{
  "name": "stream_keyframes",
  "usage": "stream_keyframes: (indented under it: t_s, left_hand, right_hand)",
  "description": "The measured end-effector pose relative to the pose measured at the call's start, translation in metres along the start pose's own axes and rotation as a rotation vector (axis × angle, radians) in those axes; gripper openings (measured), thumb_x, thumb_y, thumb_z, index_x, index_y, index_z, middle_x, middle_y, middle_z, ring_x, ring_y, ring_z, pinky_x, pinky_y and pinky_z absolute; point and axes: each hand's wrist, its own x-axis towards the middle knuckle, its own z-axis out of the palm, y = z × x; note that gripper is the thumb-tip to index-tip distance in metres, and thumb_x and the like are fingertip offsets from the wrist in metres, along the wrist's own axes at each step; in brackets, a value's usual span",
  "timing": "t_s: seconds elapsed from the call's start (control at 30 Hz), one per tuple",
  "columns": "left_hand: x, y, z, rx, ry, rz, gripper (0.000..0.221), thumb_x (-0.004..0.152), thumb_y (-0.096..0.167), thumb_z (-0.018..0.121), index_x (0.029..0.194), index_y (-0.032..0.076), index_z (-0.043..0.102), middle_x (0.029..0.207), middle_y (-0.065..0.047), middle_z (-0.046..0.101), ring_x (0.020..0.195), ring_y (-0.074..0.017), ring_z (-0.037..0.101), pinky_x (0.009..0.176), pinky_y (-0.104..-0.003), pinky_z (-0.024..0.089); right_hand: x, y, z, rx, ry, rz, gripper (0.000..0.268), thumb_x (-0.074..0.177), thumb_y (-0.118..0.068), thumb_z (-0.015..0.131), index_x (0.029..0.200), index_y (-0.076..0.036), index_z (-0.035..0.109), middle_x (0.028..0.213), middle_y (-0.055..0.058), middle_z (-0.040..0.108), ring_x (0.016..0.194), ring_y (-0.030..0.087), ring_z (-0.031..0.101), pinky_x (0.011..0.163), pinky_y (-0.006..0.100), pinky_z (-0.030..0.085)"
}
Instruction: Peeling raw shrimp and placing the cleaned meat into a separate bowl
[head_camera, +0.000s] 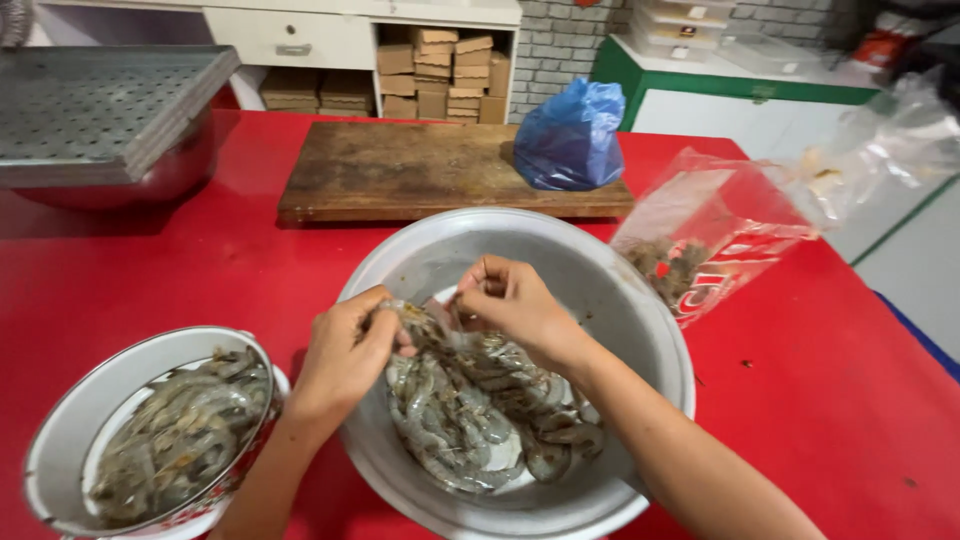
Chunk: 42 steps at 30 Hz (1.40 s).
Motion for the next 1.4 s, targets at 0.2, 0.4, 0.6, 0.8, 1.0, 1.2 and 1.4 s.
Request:
stream_keyframes:
  t_s: [0.2,0.4,0.6,0.8,1.0,1.2,1.4]
  left_hand:
    - [-0.004,0.016,-0.003,0.094,-0.082,-0.071,0.019,0.088,0.021,0.054,0.08,0.007,0.066,0.069,-0.014,0.078,0.073,-0.0307,0.077,0.071,-0.041,0.057]
    - [-0.011,0.012,0.0,0.135,-0.176,-0.13,0.022,0.092,0.024,0.059,0.088,0.006,0.07,0.064,-0.017,0.076,0.068,-0.0318,0.078,0.069,-0.042,0.059]
    - [-0.016,0.025,-0.003,0.169,-0.249,-0.248,0.057,0.094,0.036,0.053,0.146,0.012,0.055,0.072,-0.004,0.069,0.065,-0.0186,0.082,0.077,-0.028,0.051]
    - [-0.011,0.003,-0.003,-0.051,-0.341,-0.161,0.014,0.098,0.014,0.045,0.088,0.007,0.052,0.075,-0.006,0.068,0.075,-0.0145,0.075,0.069,-0.029,0.056]
    - [-0.006,-0.011,-0.005,-0.076,-0.383,-0.098,0.021,0.096,0.016,0.046,0.095,0.003,0.063,0.072,-0.013,0.073,0.082,-0.0196,0.078,0.07,-0.034,0.064]
    - [-0.007,-0.015,0.001,0.088,-0.401,0.0,0.026,0.092,0.023,0.047,0.09,0.007,0.068,0.069,-0.016,0.077,0.074,-0.0305,0.079,0.075,-0.044,0.06]
    - [-0.012,-0.004,0.003,0.273,-0.401,-0.01,0.029,0.093,0.028,0.048,0.098,0.007,0.067,0.081,-0.022,0.075,0.093,-0.0419,0.073,0.082,-0.056,0.053]
  right_hand:
    - [-0.015,-0.047,-0.022,0.432,-0.001,0.075,0.009,0.085,-0.002,0.067,0.094,-0.001,0.066,0.076,0.006,0.064,0.07,0.016,0.069,0.069,0.031,0.065]
    - [-0.046,-0.126,-0.088,0.229,0.281,-0.245,0.007,0.088,-0.009,0.063,0.092,-0.005,0.066,0.08,0.009,0.066,0.074,0.016,0.069,0.071,0.026,0.064]
    - [-0.057,-0.155,-0.177,-0.843,0.609,-0.311,0.014,0.098,-0.006,0.052,0.098,-0.008,0.066,0.093,0.009,0.074,0.073,0.017,0.065,0.071,0.031,0.057]
    - [-0.049,-0.135,-0.195,-1.534,0.715,-0.09,0.022,0.094,-0.023,0.058,0.102,-0.018,0.079,0.091,0.013,0.075,0.089,0.043,0.066,0.069,0.053,0.05]
    - [-0.024,-0.101,-0.136,-1.42,0.548,-0.624,0.018,0.087,-0.009,0.071,0.104,-0.013,0.074,0.089,0.005,0.076,0.086,0.029,0.071,0.072,0.042,0.053]
    - [-0.033,-0.047,-0.002,-1.068,-0.139,-0.673,0.022,0.087,-0.017,0.068,0.107,-0.009,0.07,0.086,0.017,0.077,0.084,0.038,0.075,0.074,0.048,0.06]
    - [-0.014,-0.001,0.016,-1.136,-0.3,-0.809,0.017,0.088,-0.02,0.068,0.099,-0.009,0.061,0.078,0.017,0.07,0.075,0.038,0.073,0.065,0.047,0.059]
